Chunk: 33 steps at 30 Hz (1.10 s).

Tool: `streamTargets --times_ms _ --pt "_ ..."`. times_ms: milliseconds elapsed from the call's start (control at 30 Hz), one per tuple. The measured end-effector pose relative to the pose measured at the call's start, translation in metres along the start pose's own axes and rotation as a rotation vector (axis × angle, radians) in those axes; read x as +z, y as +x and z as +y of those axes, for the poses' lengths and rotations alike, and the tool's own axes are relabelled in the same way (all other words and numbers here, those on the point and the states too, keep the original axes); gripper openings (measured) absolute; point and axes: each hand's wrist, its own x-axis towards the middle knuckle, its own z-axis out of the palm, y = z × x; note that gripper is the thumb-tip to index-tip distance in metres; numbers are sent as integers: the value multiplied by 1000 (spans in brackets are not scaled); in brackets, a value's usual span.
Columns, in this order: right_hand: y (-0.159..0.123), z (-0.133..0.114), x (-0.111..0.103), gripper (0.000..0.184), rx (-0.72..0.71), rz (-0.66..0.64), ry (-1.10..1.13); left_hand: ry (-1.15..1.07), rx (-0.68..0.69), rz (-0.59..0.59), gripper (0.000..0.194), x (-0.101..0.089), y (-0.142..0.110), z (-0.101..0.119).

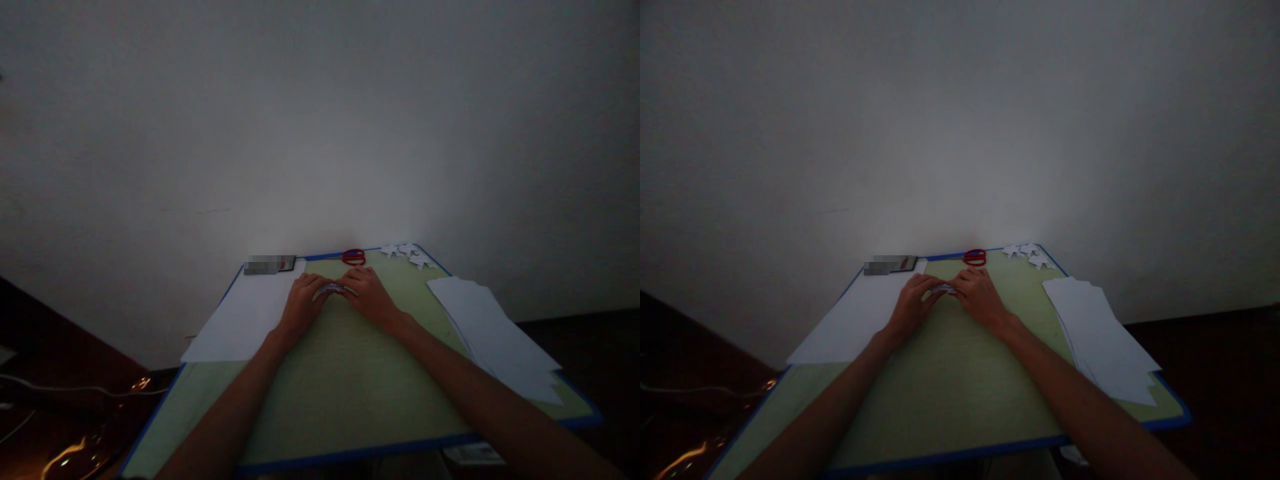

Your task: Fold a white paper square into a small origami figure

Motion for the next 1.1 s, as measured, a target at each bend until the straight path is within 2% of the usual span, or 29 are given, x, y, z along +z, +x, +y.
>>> streamTargets --times_ms 267,1100 --pt "-1 -3 -3 7 105 36 25 -12 8 50 7 -1 1 0" --pt "0 -7 -8 5 81 29 -57 -16 -30 41 4 -1 -1 0"
